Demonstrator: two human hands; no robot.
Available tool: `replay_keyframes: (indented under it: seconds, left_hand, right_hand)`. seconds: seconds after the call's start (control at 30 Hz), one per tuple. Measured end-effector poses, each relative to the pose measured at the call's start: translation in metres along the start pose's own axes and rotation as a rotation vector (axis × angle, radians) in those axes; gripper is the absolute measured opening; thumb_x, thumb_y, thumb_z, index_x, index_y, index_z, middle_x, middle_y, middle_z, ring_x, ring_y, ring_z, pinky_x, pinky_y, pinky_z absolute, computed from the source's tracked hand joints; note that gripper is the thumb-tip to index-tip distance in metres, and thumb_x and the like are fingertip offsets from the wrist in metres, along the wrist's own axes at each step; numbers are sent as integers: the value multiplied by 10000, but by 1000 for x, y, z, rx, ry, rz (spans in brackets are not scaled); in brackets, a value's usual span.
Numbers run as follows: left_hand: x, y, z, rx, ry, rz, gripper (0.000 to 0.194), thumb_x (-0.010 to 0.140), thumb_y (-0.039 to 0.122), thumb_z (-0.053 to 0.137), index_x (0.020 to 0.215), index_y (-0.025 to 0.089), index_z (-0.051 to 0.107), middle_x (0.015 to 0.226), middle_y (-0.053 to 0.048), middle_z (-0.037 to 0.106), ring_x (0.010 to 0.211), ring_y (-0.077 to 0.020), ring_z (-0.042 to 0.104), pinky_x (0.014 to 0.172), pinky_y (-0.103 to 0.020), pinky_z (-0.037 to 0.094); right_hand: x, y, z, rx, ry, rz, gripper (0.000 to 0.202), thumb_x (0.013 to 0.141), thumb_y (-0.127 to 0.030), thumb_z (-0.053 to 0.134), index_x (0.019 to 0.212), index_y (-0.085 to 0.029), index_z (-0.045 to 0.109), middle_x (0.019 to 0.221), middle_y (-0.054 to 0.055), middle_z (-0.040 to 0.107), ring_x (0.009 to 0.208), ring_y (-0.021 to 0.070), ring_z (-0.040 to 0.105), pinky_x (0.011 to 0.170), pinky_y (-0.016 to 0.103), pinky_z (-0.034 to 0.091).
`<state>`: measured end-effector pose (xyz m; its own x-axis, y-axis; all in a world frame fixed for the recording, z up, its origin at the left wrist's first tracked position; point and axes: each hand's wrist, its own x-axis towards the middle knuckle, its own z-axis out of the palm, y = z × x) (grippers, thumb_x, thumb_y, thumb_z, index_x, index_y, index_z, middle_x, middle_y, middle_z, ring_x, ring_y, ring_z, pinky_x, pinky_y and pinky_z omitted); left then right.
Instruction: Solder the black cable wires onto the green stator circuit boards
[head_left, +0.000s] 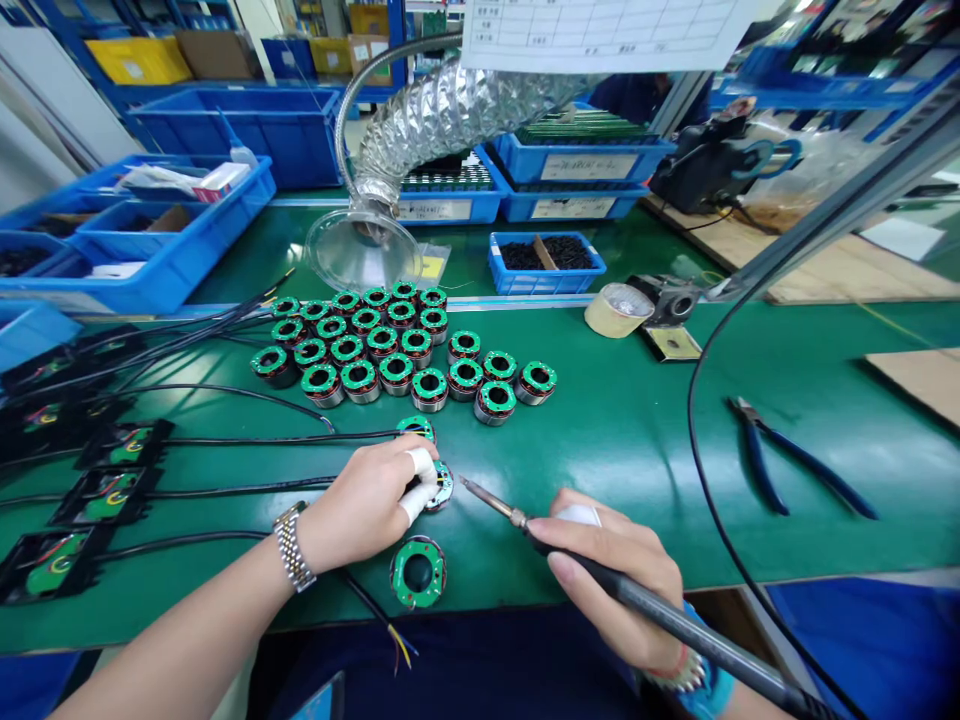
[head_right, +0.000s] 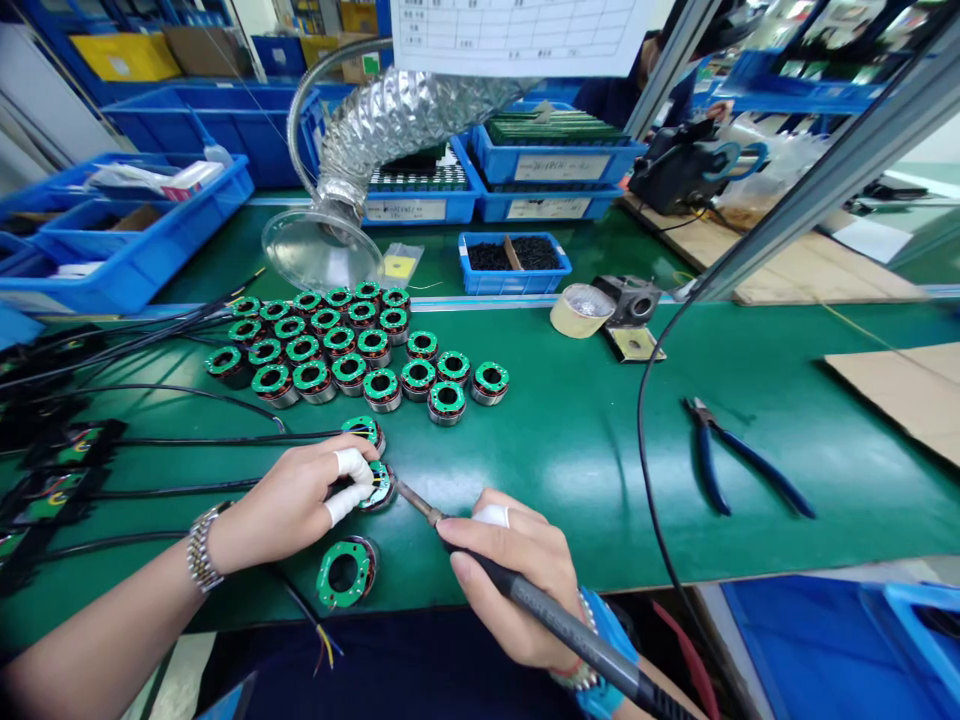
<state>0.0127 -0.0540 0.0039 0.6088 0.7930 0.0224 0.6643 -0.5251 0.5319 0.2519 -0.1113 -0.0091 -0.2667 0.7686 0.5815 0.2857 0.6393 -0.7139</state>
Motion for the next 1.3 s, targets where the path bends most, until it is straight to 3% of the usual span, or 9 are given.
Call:
replay_keyframes:
  seconds: [0.53, 0.63, 0.7, 0.73, 0.8, 0.9, 1.07, 1.23, 1.3]
  left_hand:
    - [10, -15, -2, 47, 62, 14, 118, 845, 157, 521, 774, 165, 614, 1051, -55, 640, 993, -191, 597, 847, -306, 479]
    - [-7, -10, -6, 212, 205, 64, 154, 872, 194, 519, 988, 167, 616, 1159, -85, 605, 1046, -240, 553, 892, -388, 447]
    - [-30, -2, -10, 257, 252, 130, 204, 881, 179, 505, 1069, 171, 584, 1086, -82, 625, 967, -225, 557, 848, -377, 445]
    - [-44, 3, -11, 234, 206, 166, 188, 881, 163, 499, 1047, 178, 585, 984, -62, 641, 881, -199, 562, 799, -343, 449]
    - [-71, 10, -9, 146, -19, 214, 161, 879, 135, 483, 972, 202, 594, 826, -20, 626, 743, -155, 543, 708, -282, 439]
    - [-98, 11, 8, 106, -212, 189, 161, 861, 117, 486, 944, 209, 589, 882, -26, 618, 798, -172, 536, 719, -288, 428]
    - [-102, 1, 37, 18, 0, 176, 140, 877, 119, 471, 875, 180, 596, 831, -40, 604, 778, -166, 533, 696, -276, 425]
    - [-82, 12, 26, -225, 251, -7, 147, 858, 166, 561, 987, 191, 627, 714, 6, 598, 608, -88, 550, 572, -169, 426]
    - [-74, 18, 22, -252, 288, -67, 152, 835, 169, 593, 968, 205, 660, 693, 13, 602, 596, -87, 562, 569, -165, 433]
  right_hand:
    - [-13, 10, 0, -27, 78, 70, 303, 788, -86, 544, 1042, -210, 652, 737, 45, 645, 649, 159, 598, 566, 293, 480]
    - [-22, 15, 2, -27, 135, 92, 315, 816, -142, 561, 1114, -225, 619, 805, 49, 683, 683, 170, 644, 595, 291, 518]
    - [-21, 14, 4, -10, 137, 95, 308, 836, -153, 554, 1130, -236, 591, 794, 31, 702, 682, 162, 669, 622, 277, 543]
    - [-19, 13, 7, -9, 107, 92, 300, 836, -145, 560, 1120, -241, 582, 798, 22, 711, 696, 157, 681, 646, 264, 552]
    - [-12, 10, 14, -11, -3, 68, 309, 813, -145, 607, 1101, -244, 560, 868, 24, 722, 780, 156, 695, 715, 244, 557]
    - [-1, 7, 34, 45, -214, 8, 400, 766, -233, 682, 1128, -235, 512, 970, 50, 695, 871, 165, 676, 772, 239, 546]
    - [0, 13, 66, 157, -453, 3, 449, 778, -256, 657, 1168, -226, 437, 1018, 68, 631, 910, 177, 629, 792, 284, 529]
    - [-3, 21, 62, 61, -369, 61, 474, 785, -189, 624, 1205, -227, 408, 1062, 83, 628, 970, 196, 628, 814, 295, 525]
    - [-2, 19, 57, 11, -316, 63, 486, 775, -211, 642, 1207, -225, 421, 1071, 84, 631, 974, 199, 630, 808, 289, 530]
